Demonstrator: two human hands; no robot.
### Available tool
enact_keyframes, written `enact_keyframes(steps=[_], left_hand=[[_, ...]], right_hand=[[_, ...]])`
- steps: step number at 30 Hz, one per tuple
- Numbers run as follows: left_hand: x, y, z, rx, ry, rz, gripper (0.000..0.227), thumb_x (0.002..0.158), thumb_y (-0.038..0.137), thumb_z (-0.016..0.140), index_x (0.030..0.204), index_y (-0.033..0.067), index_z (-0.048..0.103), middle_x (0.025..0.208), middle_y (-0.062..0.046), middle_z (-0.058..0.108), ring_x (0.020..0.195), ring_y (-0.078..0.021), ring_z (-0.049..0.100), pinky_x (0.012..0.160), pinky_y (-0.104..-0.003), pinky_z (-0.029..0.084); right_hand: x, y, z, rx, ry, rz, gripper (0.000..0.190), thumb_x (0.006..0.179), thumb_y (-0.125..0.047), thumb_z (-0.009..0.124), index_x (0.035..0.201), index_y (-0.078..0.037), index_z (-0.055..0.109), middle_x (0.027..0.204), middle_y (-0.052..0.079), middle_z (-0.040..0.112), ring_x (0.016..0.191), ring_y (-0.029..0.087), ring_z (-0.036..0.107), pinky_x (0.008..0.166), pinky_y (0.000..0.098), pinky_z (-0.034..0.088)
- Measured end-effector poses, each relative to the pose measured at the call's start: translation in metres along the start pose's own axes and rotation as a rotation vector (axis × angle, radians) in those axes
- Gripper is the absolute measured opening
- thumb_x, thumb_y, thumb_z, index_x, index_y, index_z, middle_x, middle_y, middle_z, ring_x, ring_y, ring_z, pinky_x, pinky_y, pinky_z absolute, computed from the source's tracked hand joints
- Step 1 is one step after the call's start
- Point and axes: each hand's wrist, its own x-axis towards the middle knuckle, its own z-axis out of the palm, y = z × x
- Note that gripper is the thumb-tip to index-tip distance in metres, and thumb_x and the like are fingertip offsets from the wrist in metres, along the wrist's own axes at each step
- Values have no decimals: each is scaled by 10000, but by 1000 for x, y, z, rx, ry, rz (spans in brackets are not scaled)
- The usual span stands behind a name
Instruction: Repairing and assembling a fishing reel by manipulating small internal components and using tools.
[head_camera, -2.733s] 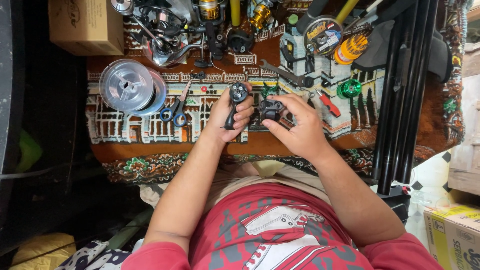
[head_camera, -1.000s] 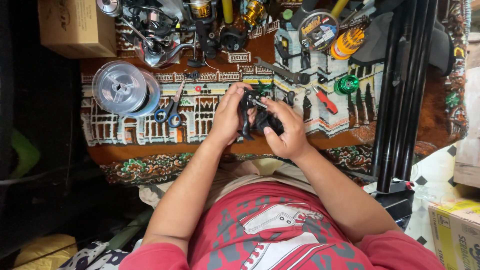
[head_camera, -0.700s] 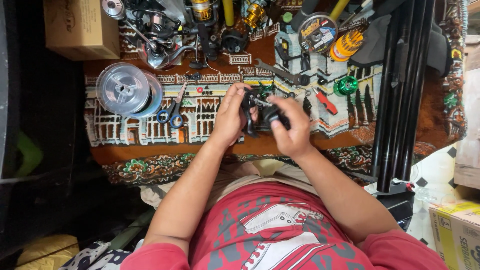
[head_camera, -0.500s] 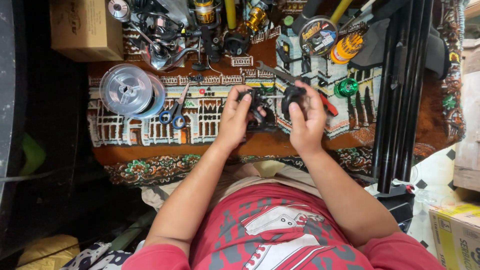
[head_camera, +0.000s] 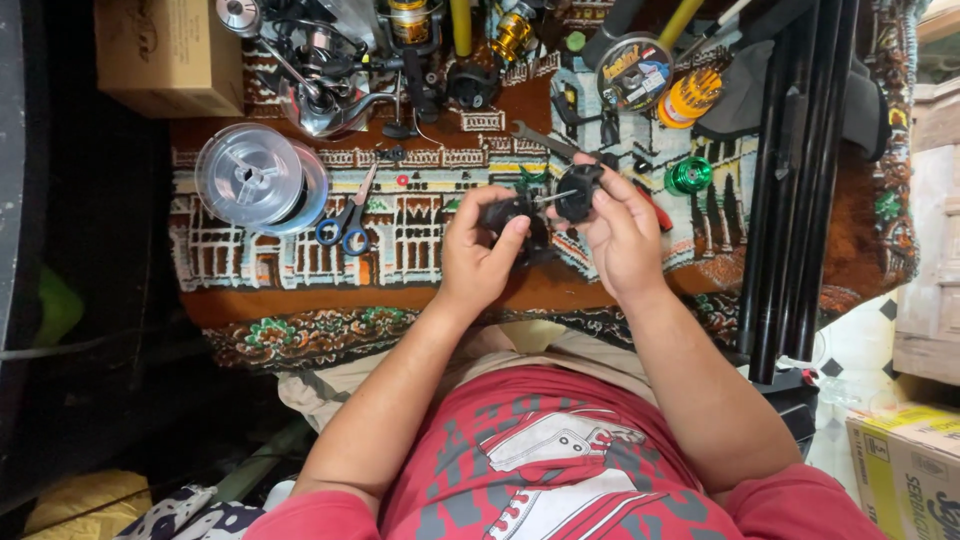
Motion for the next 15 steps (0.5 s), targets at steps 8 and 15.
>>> enact_keyframes(steps=[8, 15], left_hand=[[-5, 18, 7, 153, -9, 11, 275, 907, 145, 774, 1143, 65, 658, 826, -130, 681, 716, -182, 660, 571, -326, 546], [-7, 16, 8, 204, -21, 42, 251, 917, 158, 772, 1124, 66, 664, 919, -142, 697, 769, -243, 682, 632, -347, 543]], right_hand=[[-2, -4, -2, 57, 2, 23, 521, 1000, -140, 469, 1472, 77, 484, 1097, 282, 708, 925, 338, 762, 779, 375, 636], [-2, -9, -2, 39, 0, 7, 512, 990, -139, 491, 1450, 85, 503, 1095, 285, 711, 916, 313, 762, 769, 360, 635]])
